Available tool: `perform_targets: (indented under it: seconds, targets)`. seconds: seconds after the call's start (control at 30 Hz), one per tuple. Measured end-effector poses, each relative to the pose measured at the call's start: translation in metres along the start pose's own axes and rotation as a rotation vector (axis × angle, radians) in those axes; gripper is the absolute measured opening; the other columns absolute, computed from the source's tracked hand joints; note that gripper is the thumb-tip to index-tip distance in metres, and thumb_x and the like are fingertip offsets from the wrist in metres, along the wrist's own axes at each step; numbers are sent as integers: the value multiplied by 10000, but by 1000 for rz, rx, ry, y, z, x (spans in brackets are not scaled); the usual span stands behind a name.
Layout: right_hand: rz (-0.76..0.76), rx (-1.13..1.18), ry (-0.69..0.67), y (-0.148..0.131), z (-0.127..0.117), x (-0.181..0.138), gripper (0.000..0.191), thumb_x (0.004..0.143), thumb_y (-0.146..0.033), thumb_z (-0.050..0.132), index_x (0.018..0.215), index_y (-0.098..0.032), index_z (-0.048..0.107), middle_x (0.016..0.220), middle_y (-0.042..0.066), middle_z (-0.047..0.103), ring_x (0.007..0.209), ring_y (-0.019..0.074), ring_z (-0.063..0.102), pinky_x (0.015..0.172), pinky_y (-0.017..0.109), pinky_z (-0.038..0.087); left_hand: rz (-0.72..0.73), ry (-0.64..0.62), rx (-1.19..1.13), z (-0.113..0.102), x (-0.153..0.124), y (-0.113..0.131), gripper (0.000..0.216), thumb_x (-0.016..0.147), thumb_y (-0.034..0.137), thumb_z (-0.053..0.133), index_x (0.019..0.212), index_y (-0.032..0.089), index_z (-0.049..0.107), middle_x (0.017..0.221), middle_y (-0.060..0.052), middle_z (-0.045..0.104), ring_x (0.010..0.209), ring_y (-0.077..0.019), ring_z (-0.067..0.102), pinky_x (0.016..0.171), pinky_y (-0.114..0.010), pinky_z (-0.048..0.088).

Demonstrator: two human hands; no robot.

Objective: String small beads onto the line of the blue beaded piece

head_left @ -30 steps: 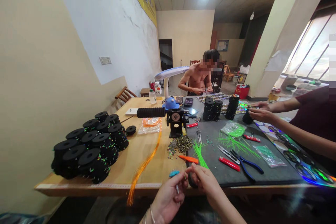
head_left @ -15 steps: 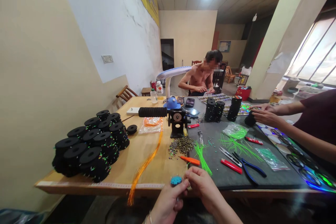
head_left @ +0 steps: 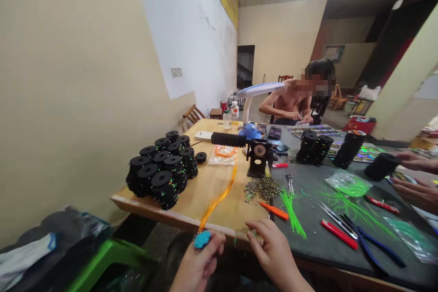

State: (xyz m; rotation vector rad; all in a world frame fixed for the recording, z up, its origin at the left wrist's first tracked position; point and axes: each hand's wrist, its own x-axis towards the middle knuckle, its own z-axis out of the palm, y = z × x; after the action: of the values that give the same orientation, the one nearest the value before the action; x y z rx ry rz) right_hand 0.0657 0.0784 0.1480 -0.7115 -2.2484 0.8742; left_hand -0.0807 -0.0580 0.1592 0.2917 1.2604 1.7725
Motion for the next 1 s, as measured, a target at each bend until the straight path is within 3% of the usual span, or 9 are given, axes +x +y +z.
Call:
perform_targets:
  seconds: [0.1, 0.23, 0.43, 0.6, 0.83, 1.0]
  targets:
    - [-222, -178, -73, -5, 12, 7, 256, 873, -173, 502, 1065, -204, 668, 1021, 108, 686, 948, 250, 597, 818, 363, 487, 57, 145, 10, -22, -6, 8, 425, 578, 497, 849, 785, 143, 736, 694, -19, 621, 490, -28, 349, 406, -133, 198]
    - [-360, -269, -109, -13, 34, 15, 259, 864, -111, 502, 1060, -211, 638, 992, 87, 673, 902, 236, 569, 793, 356, 473, 80, 269, 8, -37, -9, 5, 448, 544, 526, 851, 770, 159, 730, 637, 15, 585, 466, -16, 311, 407, -127, 190]
    - [-335, -413, 8, -15, 64, 8, 110, 813, -219, 650, 920, -219, 623, 909, 50, 647, 838, 235, 523, 722, 340, 375, 38, 282, 10, -40, -14, -3, 456, 527, 548, 845, 739, 164, 718, 596, 23, 545, 510, -44, 381, 431, -124, 226]
    - [-341, -528, 101, -16, 75, -2, 142, 821, -296, 641, 934, -213, 617, 900, 58, 631, 806, 240, 497, 712, 357, 321, 15, 250, -9, -44, -14, -9, 437, 555, 541, 834, 733, 163, 704, 593, 30, 526, 496, -42, 357, 412, -130, 181]
    - [-346, -593, 141, -12, 88, 0, 51, 866, -228, 570, 877, -216, 618, 865, 60, 634, 767, 236, 478, 698, 363, 295, 9, 242, -38, -45, -13, -7, 416, 568, 521, 833, 729, 161, 700, 603, 30, 524, 490, -40, 351, 414, -138, 182]
    - [-322, -526, 128, -11, 84, 2, 125, 883, -178, 535, 777, -219, 586, 803, 38, 611, 740, 214, 476, 669, 339, 284, 34, 206, 9, -46, -14, -7, 400, 629, 525, 795, 732, 155, 682, 588, 38, 494, 482, -46, 317, 414, -154, 164]
